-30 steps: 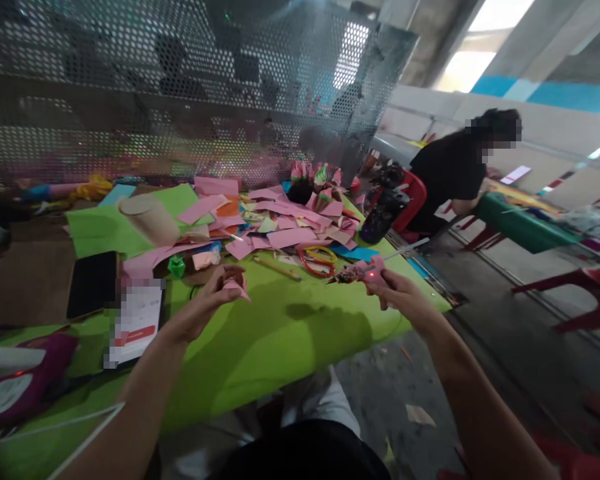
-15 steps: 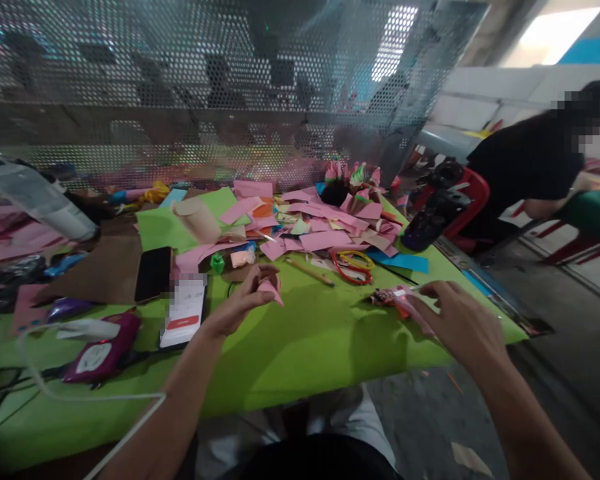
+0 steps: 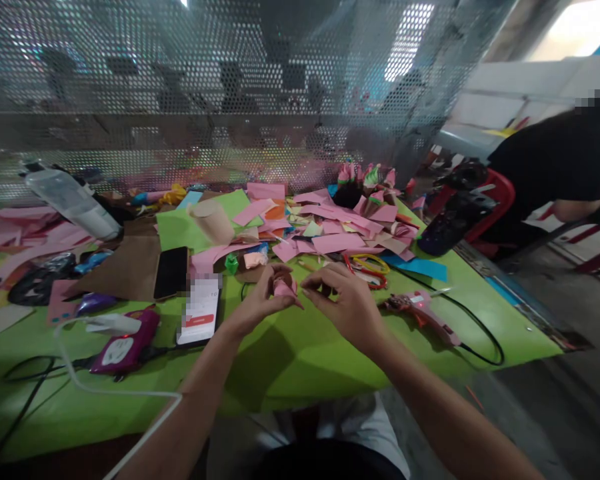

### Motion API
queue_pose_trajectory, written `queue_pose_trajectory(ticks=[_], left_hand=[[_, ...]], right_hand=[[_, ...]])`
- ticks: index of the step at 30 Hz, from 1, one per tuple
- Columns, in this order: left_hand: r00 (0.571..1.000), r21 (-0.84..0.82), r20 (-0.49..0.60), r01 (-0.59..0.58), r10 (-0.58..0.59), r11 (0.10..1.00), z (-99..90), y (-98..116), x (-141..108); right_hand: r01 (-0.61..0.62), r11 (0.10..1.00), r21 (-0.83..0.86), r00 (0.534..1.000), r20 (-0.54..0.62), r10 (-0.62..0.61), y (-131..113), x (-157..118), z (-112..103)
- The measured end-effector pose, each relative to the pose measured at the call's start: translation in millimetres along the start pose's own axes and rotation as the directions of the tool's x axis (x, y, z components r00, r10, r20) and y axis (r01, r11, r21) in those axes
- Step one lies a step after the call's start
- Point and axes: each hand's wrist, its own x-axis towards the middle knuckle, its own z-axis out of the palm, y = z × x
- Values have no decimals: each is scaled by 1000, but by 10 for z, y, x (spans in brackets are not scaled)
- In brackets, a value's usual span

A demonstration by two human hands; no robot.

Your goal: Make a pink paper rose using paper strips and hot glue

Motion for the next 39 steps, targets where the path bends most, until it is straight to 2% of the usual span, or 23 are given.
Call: queue_pose_trajectory(ticks=[11, 19, 29, 39], left_hand=[[999, 67, -32, 17, -15, 998, 48, 84, -21], [998, 100, -52, -16, 21, 995, 62, 82, -31], [996, 192, -90, 3, 14, 981, 88, 79, -15], [996, 220, -84, -7, 26, 975, 91, 78, -15]], right_hand=[[-21, 991, -129, 1000, 8, 22, 43, 57, 119], [-23, 978, -207, 1000, 4, 24, 69, 60, 150], [41, 944, -328, 999, -5, -45, 56, 10, 171], [109, 948, -299, 994, 16, -109, 72, -3, 194]])
